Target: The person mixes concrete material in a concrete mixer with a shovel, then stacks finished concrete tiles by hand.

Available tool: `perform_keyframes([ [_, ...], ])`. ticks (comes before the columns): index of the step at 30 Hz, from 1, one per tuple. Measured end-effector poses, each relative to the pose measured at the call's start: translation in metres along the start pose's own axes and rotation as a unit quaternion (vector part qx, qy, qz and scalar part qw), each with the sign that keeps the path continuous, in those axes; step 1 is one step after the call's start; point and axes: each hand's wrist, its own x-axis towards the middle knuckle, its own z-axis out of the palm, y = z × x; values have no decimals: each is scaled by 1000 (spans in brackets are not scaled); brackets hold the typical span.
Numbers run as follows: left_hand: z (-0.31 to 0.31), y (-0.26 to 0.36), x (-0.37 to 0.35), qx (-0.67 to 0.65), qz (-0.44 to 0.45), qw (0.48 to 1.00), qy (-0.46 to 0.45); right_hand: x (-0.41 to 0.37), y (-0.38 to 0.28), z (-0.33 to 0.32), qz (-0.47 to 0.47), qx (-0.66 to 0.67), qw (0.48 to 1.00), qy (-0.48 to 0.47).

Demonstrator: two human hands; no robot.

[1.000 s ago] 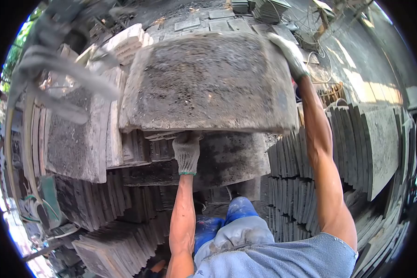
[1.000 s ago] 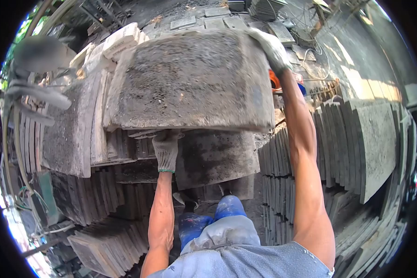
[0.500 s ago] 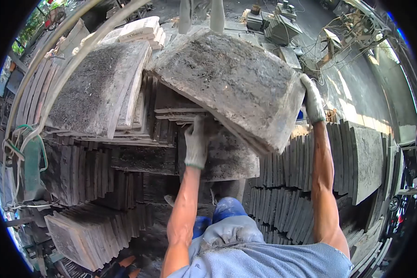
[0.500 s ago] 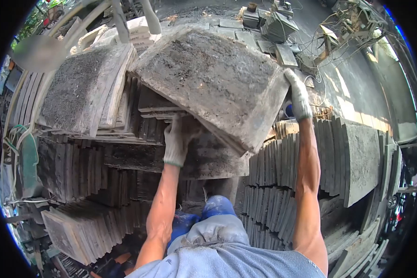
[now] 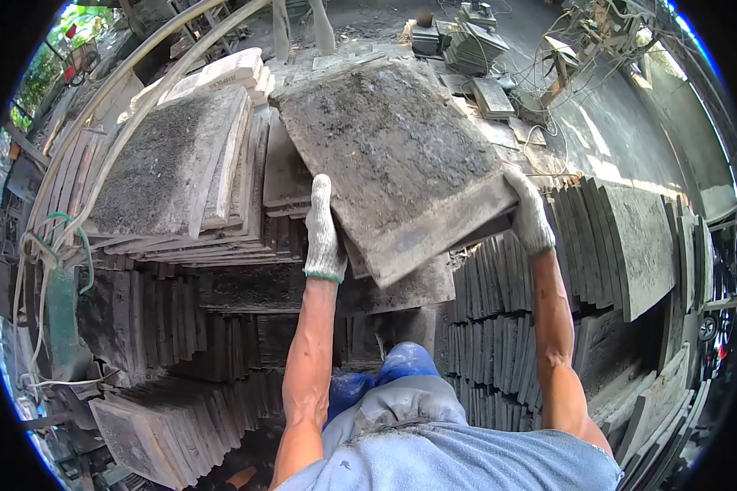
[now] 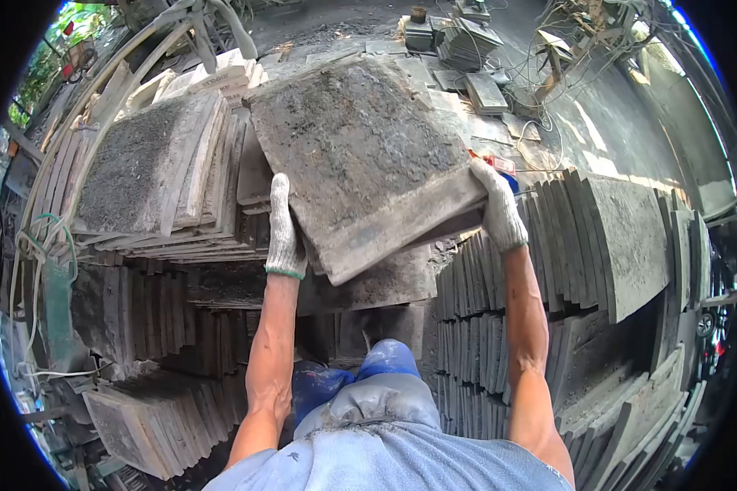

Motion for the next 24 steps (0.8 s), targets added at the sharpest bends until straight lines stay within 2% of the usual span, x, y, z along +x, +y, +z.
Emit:
perform_keyframes([
  [1,4,5,0,2,0,1000,-1,2,3,-2,-34,-4,999,-10],
  [3,8,16,-1,2,-34,999,-5,-11,5,4,-22,4,1000,8],
  [4,-5,15,9,-23,-57,997,-45,-32,-5,18,-10,3,1000,-10],
  [5,-13,22,10,6,-83,996,-42,-58,-18,23,-3,-89,995,-45],
  [7,-22,30,-5,31,-114,992,-54,-85,-2,32,-27,-18,999,28],
  [10,-26,24,-57,69,-79,994,-19,-123,14,5,-2,-31,1000,-6],
  [12,-39,18,-74,52,-108,992,33,-137,17,-4,13,-40,999,-11],
  [14,-46,16,-78,59,-108,991,55,-137,20,-8,106,137,984,-43],
  [15,-47,16,-76,63,-107,990,74,-123,30,-19,122,146,981,-31],
  [17,-45,21,-67,62,-103,989,91,-84,57,-43,119,238,957,-117],
  [18,-45,24,-61,80,-116,986,89,-62,51,-33,2,-4,996,-86],
  [19,-44,28,-56,100,-129,983,86,-42,47,-17,-116,-243,962,-49],
  [21,-55,19,-38,93,-116,984,92,-38,12,23,-1,-86,995,-47],
  [24,-63,11,-22,79,-98,992,32,-23,3,35,88,-33,995,-34],
])
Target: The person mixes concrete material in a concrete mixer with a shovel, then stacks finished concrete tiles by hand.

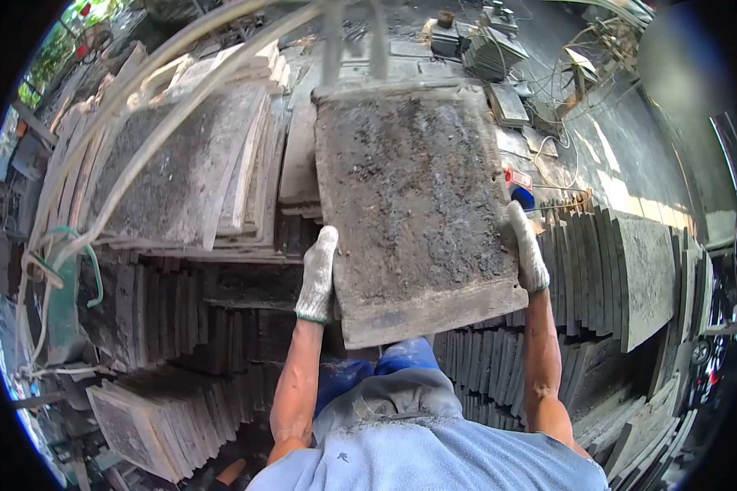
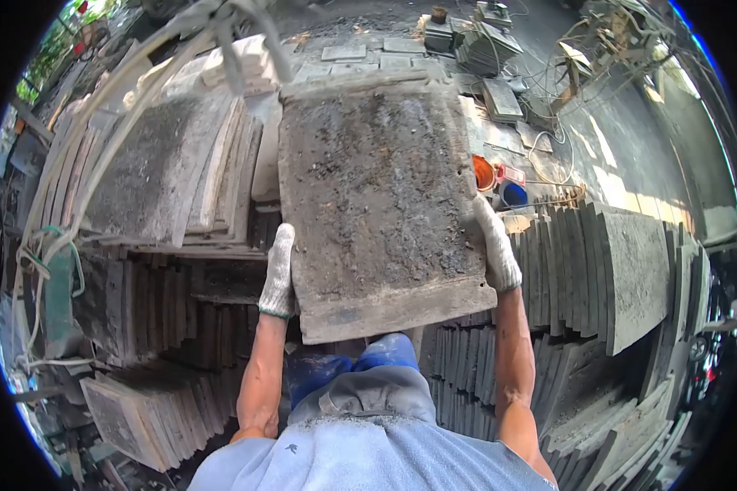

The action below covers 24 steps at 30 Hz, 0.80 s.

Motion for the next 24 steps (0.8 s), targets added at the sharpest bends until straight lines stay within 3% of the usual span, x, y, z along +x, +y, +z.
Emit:
perform_keyframes([
  [2,2,3,5,-7,13,1000,-27,9,8,-6,-16,-31,998,43],
  [3,-24,-22,30,72,77,994,0,16,12,-9,-64,-67,995,43],
  [4,-3,-3,9,180,144,972,33,20,17,-10,-115,-108,987,36],
  [6,-10,-10,12,154,202,967,-5,31,22,-8,-206,-179,962,18],
  [8,-6,-4,2,62,125,990,1,37,33,-18,-267,-253,930,-10],
  [9,-14,-10,-2,104,164,981,-1,39,42,-29,-290,-286,913,-24],
  [10,-19,-9,-13,107,140,984,-1,49,55,-52,-307,-349,885,-29],
  [11,-19,-7,-28,113,113,987,-9,40,63,-52,-308,-348,884,-47],
  [15,-25,-37,-63,165,143,975,41,-1,68,-76,-274,-305,911,-45],
  [18,-50,-47,-35,108,140,984,-21,-14,72,-52,-252,-274,928,-26],
  [21,-43,-30,3,169,151,972,-53,-36,53,-8,-266,-298,917,-9],
  [24,-9,-7,14,-22,155,984,-85,-40,43,6,-168,-158,972,35],
])
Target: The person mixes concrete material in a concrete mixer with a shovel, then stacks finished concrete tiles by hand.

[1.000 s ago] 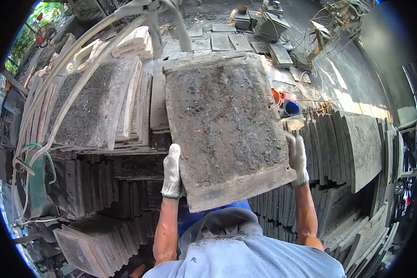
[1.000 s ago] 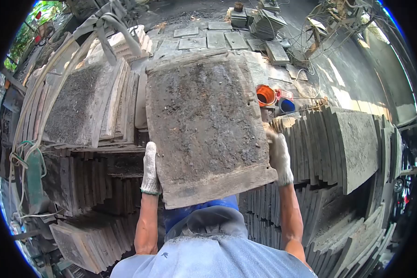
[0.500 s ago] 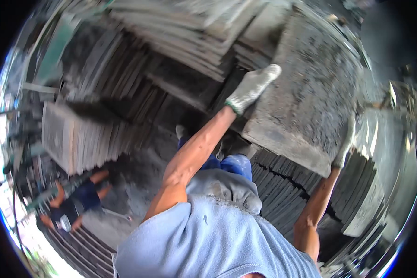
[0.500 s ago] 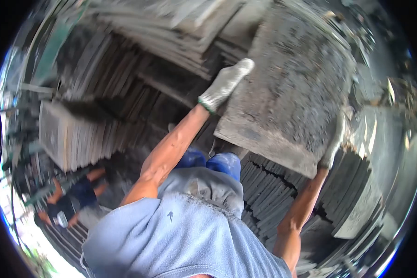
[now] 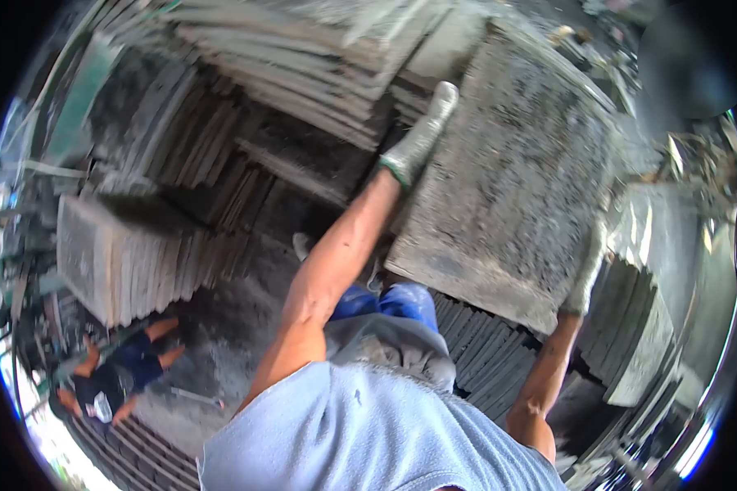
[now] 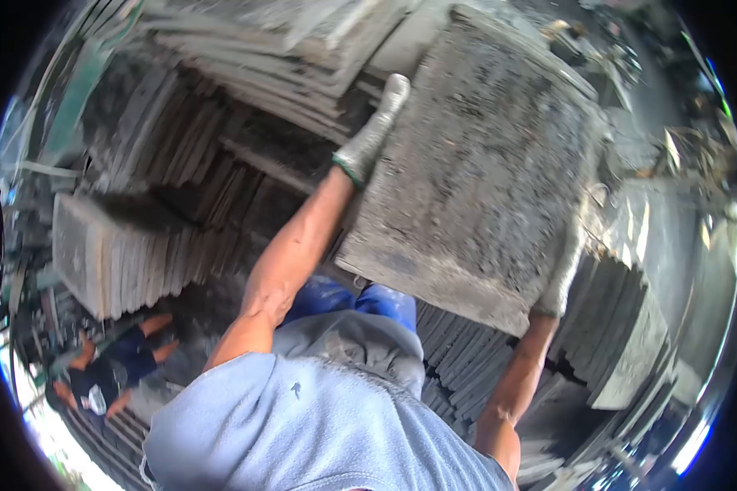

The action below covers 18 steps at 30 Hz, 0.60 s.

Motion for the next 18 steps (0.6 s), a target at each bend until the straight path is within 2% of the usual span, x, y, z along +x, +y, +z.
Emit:
perform_keyframes([
  [1,5,4,3,-64,-2,998,4,1,3,1,31,48,998,23],
  [2,1,10,6,-128,-8,992,15,-9,1,2,18,45,998,27],
  [3,-6,8,8,-9,-51,998,-36,-20,-2,4,5,42,999,32],
  [5,-9,4,2,-57,-96,991,-75,-25,-4,-2,35,43,998,17],
  [6,-16,-9,-1,8,-66,997,-48,-24,-5,-3,51,45,998,6],
  [8,-4,0,-33,3,-93,995,-42,-17,-5,-6,81,50,995,-24],
  [9,2,6,-44,-3,-119,992,-32,-1,27,-22,145,144,978,-39],
  [10,2,12,-47,-1,-116,993,-33,-11,18,-13,136,151,979,-14],
  [12,1,18,-50,-102,-217,971,-3,-28,24,-13,144,151,978,20],
  [14,-6,9,-44,-90,-203,975,-4,-20,63,-30,153,147,977,4],
  [16,-15,-7,-40,-76,-158,985,1,-26,63,-21,115,182,977,13],
  [18,-19,-16,-46,-93,-163,982,-5,-39,73,-26,128,161,978,25],
])
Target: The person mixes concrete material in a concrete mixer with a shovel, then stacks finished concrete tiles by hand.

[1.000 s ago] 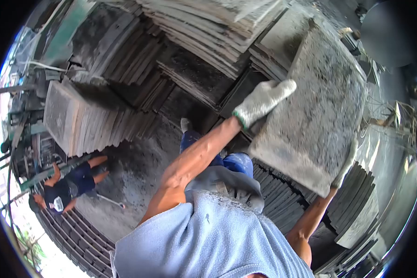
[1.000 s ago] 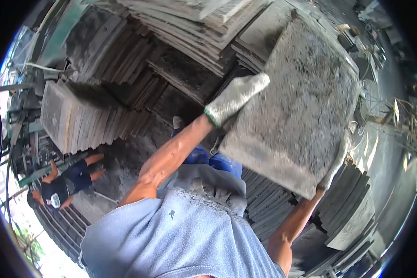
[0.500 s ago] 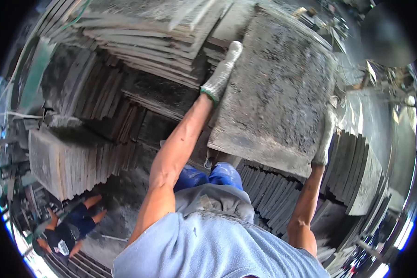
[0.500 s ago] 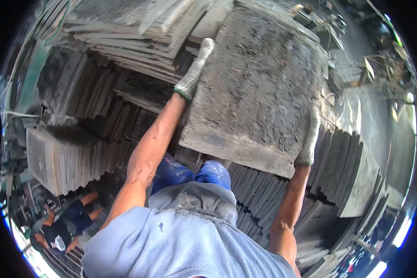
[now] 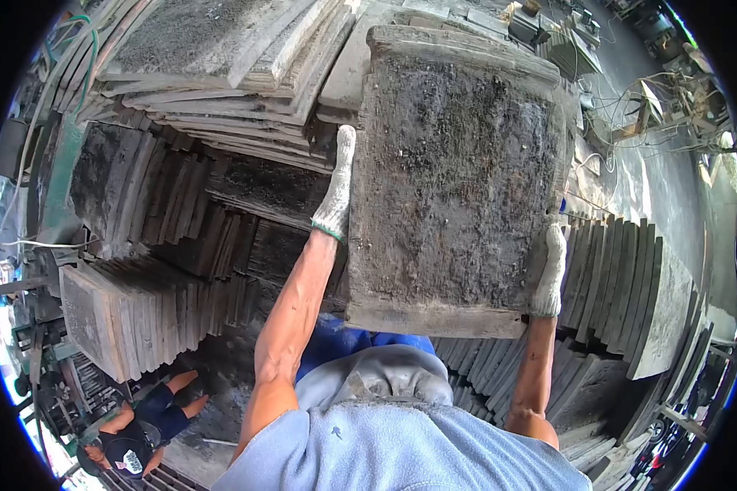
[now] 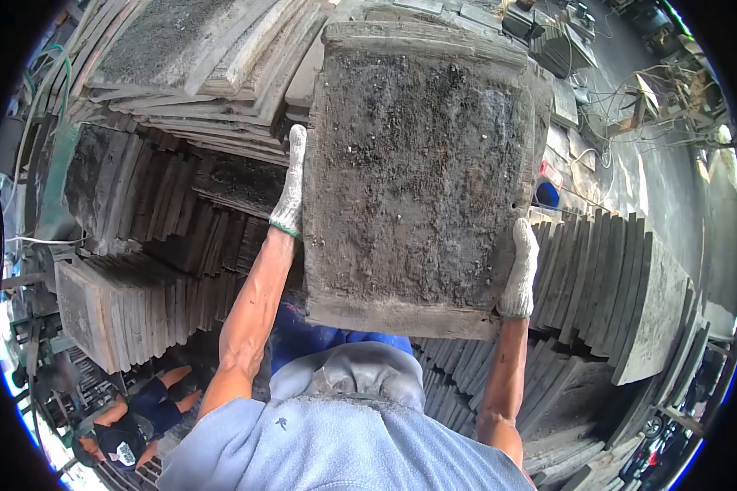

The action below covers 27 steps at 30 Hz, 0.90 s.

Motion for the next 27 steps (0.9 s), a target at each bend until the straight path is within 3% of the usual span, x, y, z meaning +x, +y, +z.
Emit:
perform_keyframes([
  [3,4,-6,-15,-14,22,1000,-6,-14,10,-1,8,10,1000,1],
  [6,-30,-36,-49,86,-4,995,41,-64,28,-26,41,43,998,4],
  [8,-57,-62,-76,135,-24,987,82,-89,50,-41,73,-15,992,104],
  [9,-67,-73,-89,152,-33,983,96,-97,56,-42,76,-13,991,109],
  [12,-81,-93,-111,66,-48,992,100,-115,58,-40,16,-96,995,-16],
  [15,-88,-98,-125,134,-71,980,128,-133,50,-13,36,-17,999,4],
  [18,-90,-113,-115,124,35,969,211,-126,86,-70,18,-8,1000,-14],
  [20,-88,-106,-112,117,21,977,180,-121,89,-69,-5,-11,1000,-19],
  [24,-103,-117,-110,164,89,968,170,-135,60,-15,-60,-24,998,-25],
  [27,-63,-87,-134,184,112,950,226,-122,48,8,-70,-30,997,-29],
])
